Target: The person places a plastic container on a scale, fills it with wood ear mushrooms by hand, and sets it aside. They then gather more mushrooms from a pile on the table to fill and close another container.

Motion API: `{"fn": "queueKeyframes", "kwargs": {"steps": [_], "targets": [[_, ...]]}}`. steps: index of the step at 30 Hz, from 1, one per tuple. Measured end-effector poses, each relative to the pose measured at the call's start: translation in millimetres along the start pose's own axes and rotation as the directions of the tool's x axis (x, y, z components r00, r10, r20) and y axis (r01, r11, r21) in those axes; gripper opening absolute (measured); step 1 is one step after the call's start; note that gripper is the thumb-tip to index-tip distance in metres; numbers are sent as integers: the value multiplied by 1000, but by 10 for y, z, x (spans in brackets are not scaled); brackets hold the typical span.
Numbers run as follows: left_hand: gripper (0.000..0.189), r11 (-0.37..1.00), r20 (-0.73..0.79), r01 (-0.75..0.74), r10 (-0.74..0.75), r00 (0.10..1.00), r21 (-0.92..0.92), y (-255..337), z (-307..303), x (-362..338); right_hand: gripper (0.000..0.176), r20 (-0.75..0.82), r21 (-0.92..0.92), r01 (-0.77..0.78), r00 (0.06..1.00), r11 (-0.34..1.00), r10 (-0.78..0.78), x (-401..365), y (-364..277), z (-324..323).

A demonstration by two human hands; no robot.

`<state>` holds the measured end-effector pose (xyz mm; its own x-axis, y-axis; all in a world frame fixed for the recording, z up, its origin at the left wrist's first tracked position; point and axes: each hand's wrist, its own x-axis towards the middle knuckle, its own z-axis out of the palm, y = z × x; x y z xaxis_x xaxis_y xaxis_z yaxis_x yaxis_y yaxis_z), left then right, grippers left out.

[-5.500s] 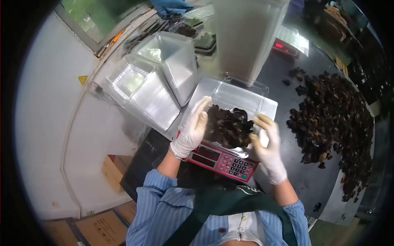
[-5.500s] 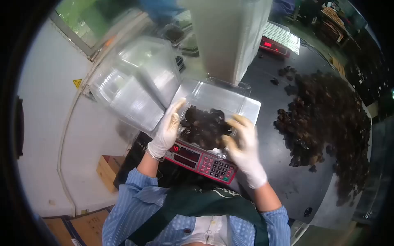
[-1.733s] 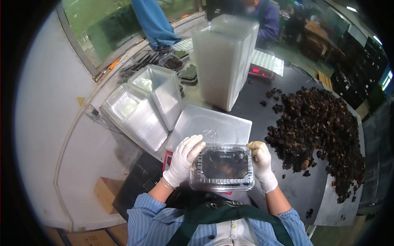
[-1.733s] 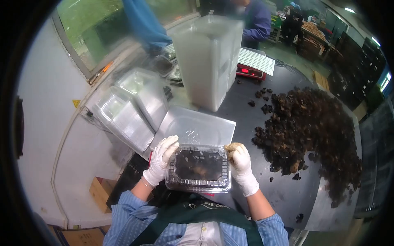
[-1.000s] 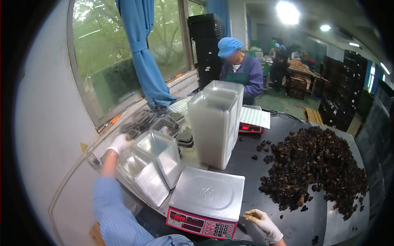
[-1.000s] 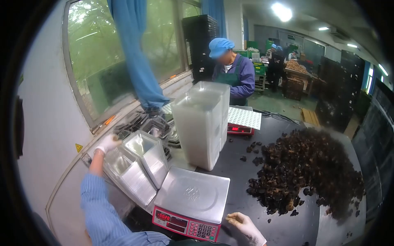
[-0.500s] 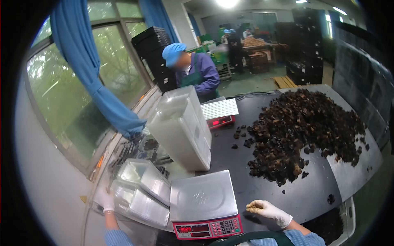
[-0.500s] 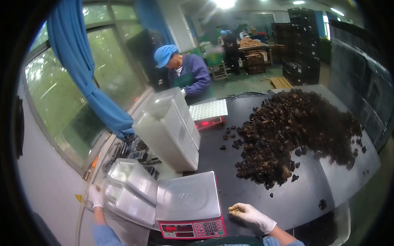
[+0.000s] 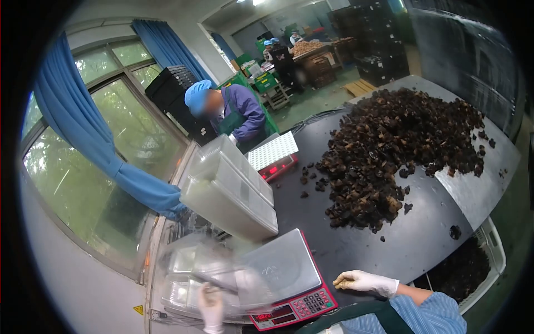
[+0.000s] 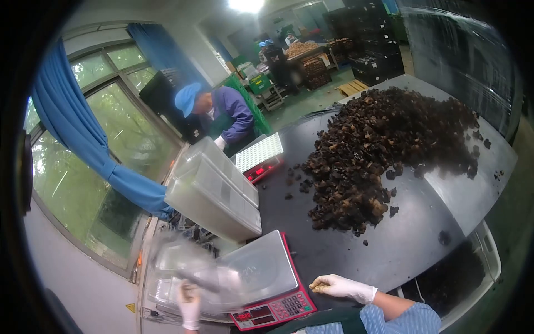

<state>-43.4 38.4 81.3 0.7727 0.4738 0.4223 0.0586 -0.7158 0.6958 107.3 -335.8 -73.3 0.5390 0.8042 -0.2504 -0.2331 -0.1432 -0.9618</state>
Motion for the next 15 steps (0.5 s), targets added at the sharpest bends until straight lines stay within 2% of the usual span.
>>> {"fn": "queueKeyframes", "kwargs": {"steps": [2,5,7,8,9,10,12,14,15], "targets": [[51,979,145,61,-91,985,195,-121,290,-134,29,15,-13,-13,1000,1000,13,-36,-41,-16],[52,870,253,2,-146,956,493,-767,489,-219,29,20,-48,-25,999,999,26,-64,-20,-80],[54,862,265,114,-274,924,494,-688,455,-192,28,12,-72,4,1000,997,-3,-108,3,-183],[56,854,277,168,-337,900,493,-651,435,-181,28,8,15,-2,1000,1000,2,-139,11,-235],[57,879,263,257,-380,887,402,-651,385,-186,27,4,101,-10,1000,995,9,-178,19,-289],[57,889,202,130,-239,950,440,-689,346,-209,27,2,185,-15,1000,983,15,-212,16,-356],[56,831,98,-17,-45,994,556,-576,248,-266,23,-126,164,52,992,985,-31,-313,-117,-533],[50,890,110,-8,-47,993,456,-95,260,-328,20,-320,27,71,946,997,-59,-394,-316,-810],[48,915,112,-3,-46,993,404,168,309,-347,19,-448,-59,130,882,990,-143,-366,-307,-1001]]}}
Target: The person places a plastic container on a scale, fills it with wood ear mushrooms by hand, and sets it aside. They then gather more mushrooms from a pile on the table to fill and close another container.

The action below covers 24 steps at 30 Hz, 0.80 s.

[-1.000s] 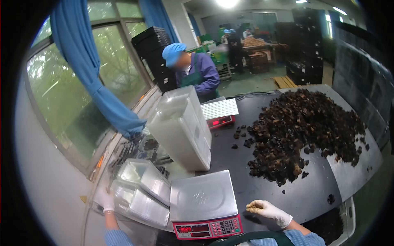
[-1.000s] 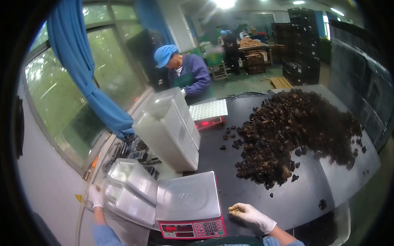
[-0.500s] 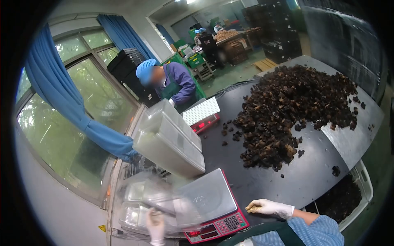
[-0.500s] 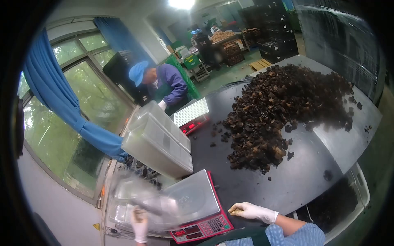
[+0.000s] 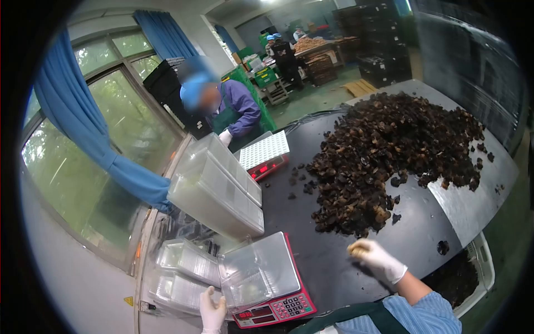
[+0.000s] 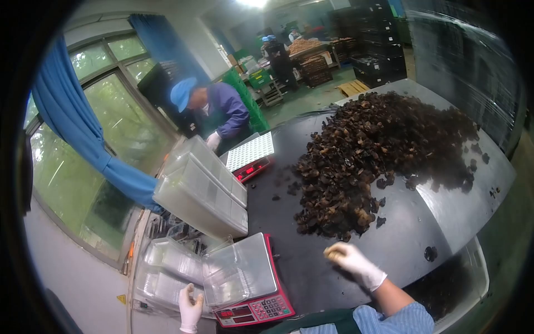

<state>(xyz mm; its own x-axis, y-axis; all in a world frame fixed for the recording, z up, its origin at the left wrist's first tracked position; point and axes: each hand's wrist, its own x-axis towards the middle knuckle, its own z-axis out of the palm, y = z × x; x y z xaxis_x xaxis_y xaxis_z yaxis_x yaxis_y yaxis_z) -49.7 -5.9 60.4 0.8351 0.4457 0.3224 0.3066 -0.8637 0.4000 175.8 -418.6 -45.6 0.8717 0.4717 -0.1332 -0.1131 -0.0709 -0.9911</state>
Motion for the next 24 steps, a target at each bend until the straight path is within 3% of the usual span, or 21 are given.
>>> {"fn": "queueKeyframes", "kwargs": {"steps": [1,3,5,7,8,9,11,13,15,17,19,20,21,24], "targets": [[46,996,72,21,-15,997,-89,253,-47,-37,19,-135,-59,82,987,995,-89,143,103,-169],[43,962,213,85,-29,977,-259,696,-29,-130,19,-430,-131,221,866,967,-256,580,484,-525],[43,954,397,71,54,916,-293,889,166,-227,29,-580,-437,184,691,881,-432,948,736,-894],[36,899,363,-66,241,900,-433,1277,414,-259,43,-573,-558,16,716,830,-399,1133,706,-903],[37,864,418,-68,308,854,-499,1429,533,-211,50,-573,-612,-69,725,788,-381,1184,689,-864],[38,824,465,-63,379,800,-563,1554,678,-147,66,-522,-609,-48,776,792,-354,1164,685,-693],[32,799,504,27,352,789,-600,1763,1110,-74,66,-373,-795,3,786,607,-493,1038,579,-423],[34,799,352,-170,431,831,-577,1886,1659,71,61,-182,-843,165,808,512,-560,792,518,-294],[38,783,262,-189,409,874,-592,1989,2224,236,55,25,-849,313,829,426,-558,566,568,-253],[49,867,175,-265,365,915,-422,2160,2661,345,43,174,-835,414,824,363,-539,313,529,-286],[59,893,221,-311,392,893,-326,2275,3042,403,35,278,-811,480,819,334,-502,160,596,-374],[60,929,344,-309,363,866,-203,2360,3139,324,30,265,-816,480,805,322,-531,125,595,-457],[58,909,389,-412,403,829,-63,2416,3217,234,31,204,-820,453,803,350,-561,107,550,-573],[57,812,387,-583,549,741,-36,2518,3217,69,41,-188,-835,193,780,515,-597,257,551,-851]]}}
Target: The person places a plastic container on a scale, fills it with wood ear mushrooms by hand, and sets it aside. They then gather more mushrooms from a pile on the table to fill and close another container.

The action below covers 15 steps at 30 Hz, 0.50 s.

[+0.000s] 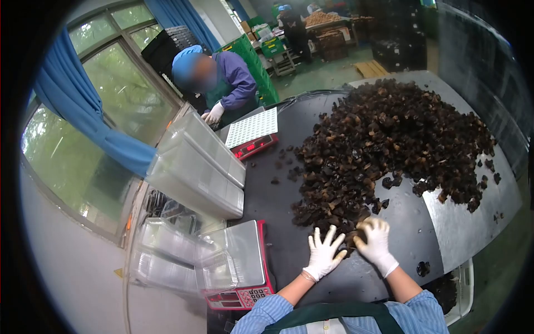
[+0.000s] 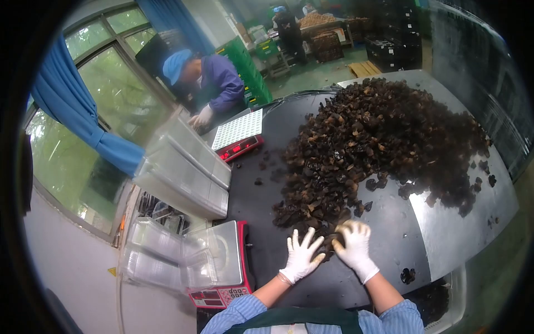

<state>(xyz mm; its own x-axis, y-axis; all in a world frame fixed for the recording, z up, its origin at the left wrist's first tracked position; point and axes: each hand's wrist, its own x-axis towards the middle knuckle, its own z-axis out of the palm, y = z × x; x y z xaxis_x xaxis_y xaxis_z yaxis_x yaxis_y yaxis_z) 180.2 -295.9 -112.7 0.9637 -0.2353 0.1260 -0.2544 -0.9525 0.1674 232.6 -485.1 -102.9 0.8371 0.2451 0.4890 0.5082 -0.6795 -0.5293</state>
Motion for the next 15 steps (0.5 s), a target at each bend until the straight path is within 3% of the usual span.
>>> {"fn": "queueKeyframes", "kwargs": {"steps": [1,3,5,7,9,11,13,15], "targets": [[53,996,-2,-81,81,997,24,41,-60,-50,51,-6,-6,-116,993,993,116,30,71,29],[48,981,71,-194,192,979,12,10,-101,-186,61,67,-94,-123,989,988,129,20,93,150],[45,984,74,-177,177,981,-12,-67,-174,-327,66,350,-56,21,937,998,0,-116,-50,132],[45,995,10,-76,77,997,-62,-148,-189,-522,59,455,55,222,862,973,-222,-288,-129,94],[45,994,9,3,-2,1000,-110,-161,-234,-726,49,456,151,345,807,926,-375,-478,-213,36],[46,993,71,-19,27,997,-116,-143,-262,-922,44,481,193,414,750,889,-454,-567,-222,-72],[49,990,132,-84,99,986,-112,-156,-261,-1071,35,367,197,340,844,920,-391,-603,-99,-93],[54,975,65,-71,86,994,-212,-161,-270,-1115,41,306,110,253,911,961,-275,-500,43,-169]]}}
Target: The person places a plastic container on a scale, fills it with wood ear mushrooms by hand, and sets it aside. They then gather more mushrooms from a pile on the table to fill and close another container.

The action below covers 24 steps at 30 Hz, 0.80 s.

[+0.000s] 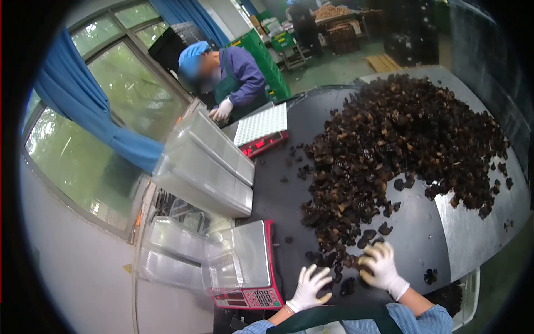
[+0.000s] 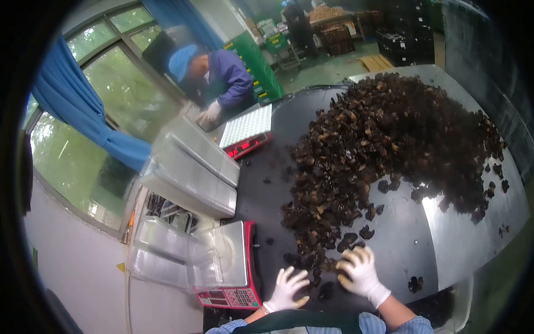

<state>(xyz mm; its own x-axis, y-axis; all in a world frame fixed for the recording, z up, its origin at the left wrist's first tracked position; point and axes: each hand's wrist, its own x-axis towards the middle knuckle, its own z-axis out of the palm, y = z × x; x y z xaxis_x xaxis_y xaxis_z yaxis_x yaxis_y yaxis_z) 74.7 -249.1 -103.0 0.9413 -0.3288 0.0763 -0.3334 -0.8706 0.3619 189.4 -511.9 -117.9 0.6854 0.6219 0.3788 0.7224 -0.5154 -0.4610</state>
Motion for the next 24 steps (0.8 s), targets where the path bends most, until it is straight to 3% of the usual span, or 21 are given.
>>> {"fn": "queueKeyframes", "kwargs": {"steps": [1,3,5,8,10,12,14,16,18,20,22,24], "targets": [[56,997,-121,56,-63,991,-62,56,-35,53,46,-54,1,-131,990,991,131,6,17,-11],[65,984,-183,160,-171,968,-76,125,-79,201,62,-79,-15,-318,946,948,316,78,-11,-22],[71,978,-121,206,-206,971,-8,181,-54,348,70,41,-32,-222,974,975,223,144,-125,11],[62,989,-6,84,-84,996,122,132,84,370,69,272,35,20,962,999,-29,77,-329,76],[58,985,6,129,-130,991,112,76,5,289,65,256,63,73,963,995,-87,-68,-286,92],[64,973,-69,230,-228,971,18,-75,-4,137,63,248,3,-71,966,997,68,-178,-204,-81],[73,930,-246,365,-362,899,-36,-57,25,2,67,115,-24,-178,977,984,179,-322,-37,-181],[88,900,-269,422,-435,859,-108,-35,43,-35,72,-49,-15,-305,951,952,304,-379,61,-242],[84,896,-220,441,-440,871,-46,-2,77,-2,80,-46,-66,-435,900,898,433,-380,58,-203],[76,963,-76,271,-269,960,14,46,90,15,81,56,-46,-380,923,924,382,-319,-63,-166],[59,990,-21,98,-101,995,-100,124,81,37,71,158,92,-226,965,970,210,-278,-215,-127],[51,992,-57,35,-42,997,-120,185,19,41,59,157,116,-85,985,990,66,-298,-326,-96]]}}
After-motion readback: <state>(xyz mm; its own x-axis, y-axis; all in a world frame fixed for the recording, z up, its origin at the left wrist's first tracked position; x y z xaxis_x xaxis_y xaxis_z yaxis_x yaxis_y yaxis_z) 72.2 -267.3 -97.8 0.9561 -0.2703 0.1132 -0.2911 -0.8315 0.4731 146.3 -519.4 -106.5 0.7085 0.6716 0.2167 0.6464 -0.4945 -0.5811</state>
